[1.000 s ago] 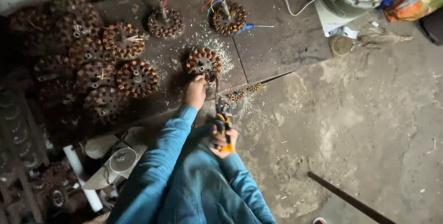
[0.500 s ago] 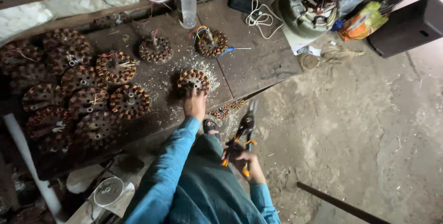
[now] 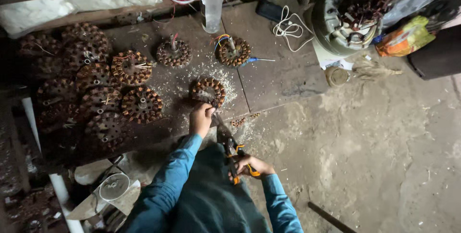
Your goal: The person uses pliers to trim small protrusions from circular motor stator components on a workbench. The person repeatedly picks up a component, trims it, and places it back down, working through several units.
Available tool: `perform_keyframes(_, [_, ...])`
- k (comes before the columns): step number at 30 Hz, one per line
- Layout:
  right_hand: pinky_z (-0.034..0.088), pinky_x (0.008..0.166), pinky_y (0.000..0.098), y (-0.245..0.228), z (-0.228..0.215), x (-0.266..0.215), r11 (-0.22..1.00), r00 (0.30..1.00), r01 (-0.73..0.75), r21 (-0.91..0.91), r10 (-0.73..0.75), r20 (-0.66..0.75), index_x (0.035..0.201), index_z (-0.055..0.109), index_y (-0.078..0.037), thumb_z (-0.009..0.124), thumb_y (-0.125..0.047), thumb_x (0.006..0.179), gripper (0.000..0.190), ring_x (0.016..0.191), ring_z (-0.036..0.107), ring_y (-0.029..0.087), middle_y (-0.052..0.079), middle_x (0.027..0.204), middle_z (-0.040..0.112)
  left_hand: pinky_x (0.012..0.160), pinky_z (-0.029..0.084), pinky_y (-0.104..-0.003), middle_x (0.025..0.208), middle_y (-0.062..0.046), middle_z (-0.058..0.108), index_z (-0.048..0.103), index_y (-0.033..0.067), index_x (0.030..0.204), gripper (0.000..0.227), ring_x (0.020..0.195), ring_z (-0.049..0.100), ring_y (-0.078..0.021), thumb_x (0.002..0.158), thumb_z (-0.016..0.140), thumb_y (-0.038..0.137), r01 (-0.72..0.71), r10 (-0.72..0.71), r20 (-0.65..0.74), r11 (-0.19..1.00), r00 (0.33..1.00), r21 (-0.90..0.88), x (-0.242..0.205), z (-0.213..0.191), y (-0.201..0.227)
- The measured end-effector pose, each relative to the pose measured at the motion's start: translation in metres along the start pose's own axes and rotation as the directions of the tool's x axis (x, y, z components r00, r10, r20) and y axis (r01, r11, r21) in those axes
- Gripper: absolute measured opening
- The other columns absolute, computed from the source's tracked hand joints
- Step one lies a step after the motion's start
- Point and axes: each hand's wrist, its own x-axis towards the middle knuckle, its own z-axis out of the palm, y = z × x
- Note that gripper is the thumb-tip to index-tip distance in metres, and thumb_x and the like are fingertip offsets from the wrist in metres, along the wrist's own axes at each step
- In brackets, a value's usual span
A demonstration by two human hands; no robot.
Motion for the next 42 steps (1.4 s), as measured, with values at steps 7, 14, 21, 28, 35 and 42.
perform_keyframes(7, [0.058,0.095,0.0432,-0.009,0.031,0.011,0.995,0.996,0.048,0.091,-0.055,0.073,0.128,0.057,0.008,0.061,-0.008,0.082,0.048,0.105,0.072,0.034,0.022,0.117,0.07,0.077,0.053,-0.047,0.113,-0.025,0.068,0.068,0.0045,0.09,0.013,0.093,0.065,-0.0433,0.088,0.073,0.016,-0.239,0.248,-0.075,0.965,0.966,0.107,0.011,-0.012,0.013])
perform_keyframes(14, [0.058,0.094,0.0418,0.002,0.031,0.018,0.974,1.0,-0.005,0.227,0.009,-0.021,0.123,0.063,0.001,0.059,-0.005,0.076,0.047,0.104,0.072,0.033,0.02,0.112,0.072,0.072,0.052,-0.049,0.087,-0.02,0.069,0.069,0.0039,0.087,0.013,0.084,0.066,-0.0414,0.086,0.075,0.016,-0.143,0.112,0.227,0.982,0.967,0.126,0.025,-0.02,-0.003])
perform_keyframes(21, [0.05,0.074,0.0466,0.022,0.036,0.069,0.963,0.849,0.177,-0.203,-0.254,-0.464,0.118,0.064,0.004,0.071,-0.009,0.082,0.039,0.078,0.064,0.034,0.024,0.093,0.069,0.076,0.055,-0.046,0.097,-0.019,0.072,0.07,0.002,0.09,0.014,0.087,0.07,-0.0384,0.087,0.075,0.015,-0.151,0.13,0.197,0.984,0.972,0.093,0.027,-0.016,-0.018])
perform_keyframes(28, [0.054,0.08,0.0527,0.0,0.104,0.083,0.695,0.34,-0.17,-0.698,-0.624,-0.704,0.137,0.056,-0.011,0.072,-0.024,0.075,0.065,0.093,0.068,0.047,0.025,0.093,0.071,0.074,0.057,-0.043,0.111,-0.019,0.072,0.069,-0.0019,0.089,0.015,0.085,0.072,-0.0357,0.084,0.076,0.01,-0.059,0.055,0.179,0.998,0.982,0.018,0.02,-0.027,-0.016])
perform_keyframes(35, [0.054,0.084,0.054,-0.009,0.112,0.083,0.534,0.266,-0.237,-0.812,-0.768,-0.583,0.114,0.055,-0.003,0.073,-0.025,0.078,0.046,0.096,0.065,0.05,0.029,0.104,0.067,0.082,0.056,-0.042,0.11,-0.018,0.072,0.07,-0.0005,0.089,0.013,0.095,0.07,-0.0369,0.083,0.078,0.008,-0.257,0.259,0.079,0.966,0.963,-0.031,0.022,-0.044,-0.025])
perform_keyframes(42, [0.052,0.083,0.0555,0.008,0.091,0.097,0.5,0.274,-0.302,-0.812,-0.77,-0.576,0.118,0.052,0.001,0.075,-0.024,0.071,0.058,0.095,0.064,0.051,0.03,0.106,0.065,0.08,0.055,-0.043,0.099,-0.016,0.07,0.069,0.0008,0.086,0.015,0.091,0.069,-0.0368,0.08,0.079,0.01,-0.157,0.149,0.195,0.987,0.969,0.025,0.019,-0.037,-0.026])
